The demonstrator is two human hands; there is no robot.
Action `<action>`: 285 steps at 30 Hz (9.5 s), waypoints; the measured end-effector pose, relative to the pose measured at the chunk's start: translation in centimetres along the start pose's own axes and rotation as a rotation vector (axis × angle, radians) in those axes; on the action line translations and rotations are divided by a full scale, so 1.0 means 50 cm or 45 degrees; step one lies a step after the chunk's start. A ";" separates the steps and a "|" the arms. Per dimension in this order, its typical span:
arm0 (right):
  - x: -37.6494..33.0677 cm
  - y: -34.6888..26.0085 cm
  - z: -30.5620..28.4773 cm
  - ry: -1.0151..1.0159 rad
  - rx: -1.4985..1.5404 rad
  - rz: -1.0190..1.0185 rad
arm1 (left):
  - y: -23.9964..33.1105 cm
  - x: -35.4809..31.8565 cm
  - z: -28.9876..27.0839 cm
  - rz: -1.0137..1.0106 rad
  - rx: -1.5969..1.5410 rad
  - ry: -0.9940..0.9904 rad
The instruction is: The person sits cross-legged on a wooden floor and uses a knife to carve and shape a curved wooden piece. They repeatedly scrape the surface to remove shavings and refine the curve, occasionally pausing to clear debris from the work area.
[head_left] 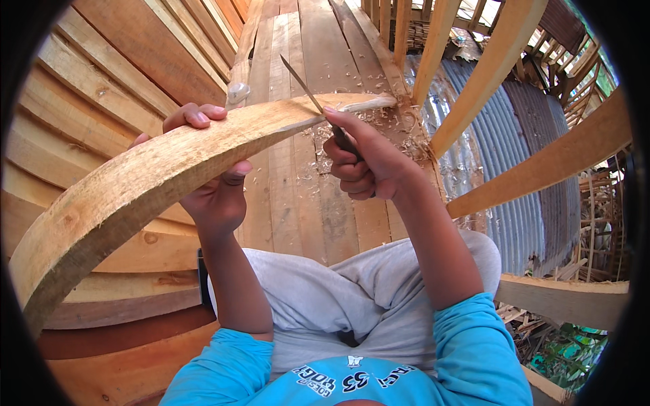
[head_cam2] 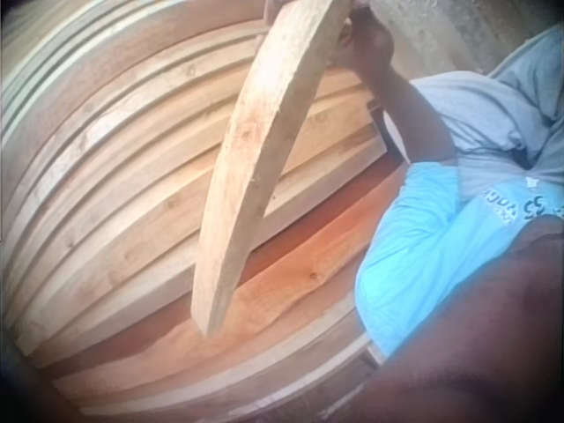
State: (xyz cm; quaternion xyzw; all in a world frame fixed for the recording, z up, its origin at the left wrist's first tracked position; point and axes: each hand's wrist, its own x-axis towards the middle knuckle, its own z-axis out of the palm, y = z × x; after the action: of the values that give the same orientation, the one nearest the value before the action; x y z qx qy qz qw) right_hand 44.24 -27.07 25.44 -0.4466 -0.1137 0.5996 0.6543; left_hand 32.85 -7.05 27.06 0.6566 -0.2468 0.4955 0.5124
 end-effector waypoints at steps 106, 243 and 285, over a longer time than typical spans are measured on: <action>0.064 0.033 -0.023 1.217 -0.937 -0.632 | 0.029 -0.009 0.049 -0.088 -0.059 0.069; -0.012 -0.017 -0.064 1.136 -1.205 -0.750 | 0.032 -0.025 -0.019 -0.041 -0.441 0.410; 0.035 0.028 0.009 0.355 -0.211 -0.209 | 0.028 -0.024 0.027 0.024 -0.294 0.419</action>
State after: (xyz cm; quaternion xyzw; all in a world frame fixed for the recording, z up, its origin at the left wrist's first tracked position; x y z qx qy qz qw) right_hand 43.42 -25.48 24.04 -0.5672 -0.1068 0.4650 0.6713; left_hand 31.76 -9.00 26.58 0.5013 -0.2209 0.5693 0.6130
